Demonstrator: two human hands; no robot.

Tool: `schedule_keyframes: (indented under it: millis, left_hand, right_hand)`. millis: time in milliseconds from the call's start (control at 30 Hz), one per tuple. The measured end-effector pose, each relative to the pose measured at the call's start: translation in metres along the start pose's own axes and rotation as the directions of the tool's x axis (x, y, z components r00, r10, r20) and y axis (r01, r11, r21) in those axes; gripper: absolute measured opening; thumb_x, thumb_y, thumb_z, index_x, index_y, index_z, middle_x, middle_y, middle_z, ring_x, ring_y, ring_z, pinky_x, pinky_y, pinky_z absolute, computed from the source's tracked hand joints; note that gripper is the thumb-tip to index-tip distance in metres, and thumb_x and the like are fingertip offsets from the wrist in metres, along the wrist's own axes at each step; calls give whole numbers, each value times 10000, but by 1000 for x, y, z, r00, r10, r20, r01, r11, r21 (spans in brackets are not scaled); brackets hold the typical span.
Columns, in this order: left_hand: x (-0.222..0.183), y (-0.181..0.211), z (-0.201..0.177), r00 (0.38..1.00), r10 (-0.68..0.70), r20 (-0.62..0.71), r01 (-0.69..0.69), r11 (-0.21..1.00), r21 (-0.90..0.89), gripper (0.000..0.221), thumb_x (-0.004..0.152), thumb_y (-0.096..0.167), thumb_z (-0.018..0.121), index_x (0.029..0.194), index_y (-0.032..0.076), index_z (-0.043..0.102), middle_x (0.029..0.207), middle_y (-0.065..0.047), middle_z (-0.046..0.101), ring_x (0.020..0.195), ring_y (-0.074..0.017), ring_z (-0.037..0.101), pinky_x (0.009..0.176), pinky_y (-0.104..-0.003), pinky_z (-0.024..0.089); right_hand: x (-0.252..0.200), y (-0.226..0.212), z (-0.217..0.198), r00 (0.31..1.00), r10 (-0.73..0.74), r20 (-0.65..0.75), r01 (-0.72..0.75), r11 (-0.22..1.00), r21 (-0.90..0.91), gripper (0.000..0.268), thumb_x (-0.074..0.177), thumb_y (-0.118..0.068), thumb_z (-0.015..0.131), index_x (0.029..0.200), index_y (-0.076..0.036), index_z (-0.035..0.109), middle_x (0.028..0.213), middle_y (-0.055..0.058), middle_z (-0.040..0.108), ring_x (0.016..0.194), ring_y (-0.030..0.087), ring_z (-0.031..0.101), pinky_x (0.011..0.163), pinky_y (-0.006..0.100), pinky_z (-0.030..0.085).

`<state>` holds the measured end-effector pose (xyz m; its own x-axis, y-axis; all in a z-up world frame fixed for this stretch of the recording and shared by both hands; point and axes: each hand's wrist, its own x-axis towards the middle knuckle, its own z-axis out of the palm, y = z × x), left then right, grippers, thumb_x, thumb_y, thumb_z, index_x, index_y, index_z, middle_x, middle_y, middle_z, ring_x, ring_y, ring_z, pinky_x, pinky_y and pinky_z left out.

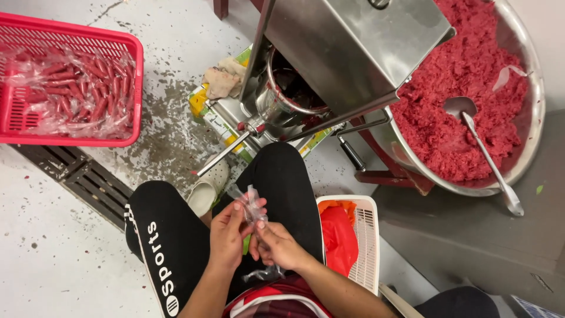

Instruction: The person operates a manual sausage stuffer, filling casings with ground meat and placing the finished sausages into a red basket. The person repeatedly loads casings, turns the crank, and collects the output.

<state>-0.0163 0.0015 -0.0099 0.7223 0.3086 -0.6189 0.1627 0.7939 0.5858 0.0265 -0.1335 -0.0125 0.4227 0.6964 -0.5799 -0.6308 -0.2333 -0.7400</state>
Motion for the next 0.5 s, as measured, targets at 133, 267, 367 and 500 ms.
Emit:
schedule_keyframes:
  millis: [133,267,367,500]
  left_hand:
    - [12,-12,-16,998,16,-66,-14,999,37,372,1002,265,574,1237,18,722,1077,-200,799,920,-269,766,671,-329,605]
    - [33,10,-45,897,352,-268,-325,935,140,278,1055,253,567,990,23,708,938,-152,747,781,-229,702,736,-343,566]
    - [72,41,-92,723,596,-350,-341,748,569,126,1022,178,681,971,78,740,893,-58,752,793,-152,704,730,-280,577]
    - [162,29,-185,567,803,183,-402,75,913,186,850,322,948,973,273,817,835,59,770,806,-112,740,749,-220,562]
  right_hand:
    - [2,7,-5,1000,-8,30,7,1000,26,575,1078,-492,368,1180,10,630,675,163,593,396,119,380,358,239,341]
    - [7,16,-23,989,-109,-102,106,994,-38,525,1087,-433,353,1130,-4,653,712,130,634,418,150,518,378,250,446]
    - [1,13,-41,970,-77,-229,72,997,-28,492,1086,-393,366,1096,2,660,729,126,657,450,186,583,399,276,494]
    - [-3,12,-78,895,-147,-421,163,987,2,487,1100,-314,337,1159,62,642,674,197,618,422,220,584,377,349,584]
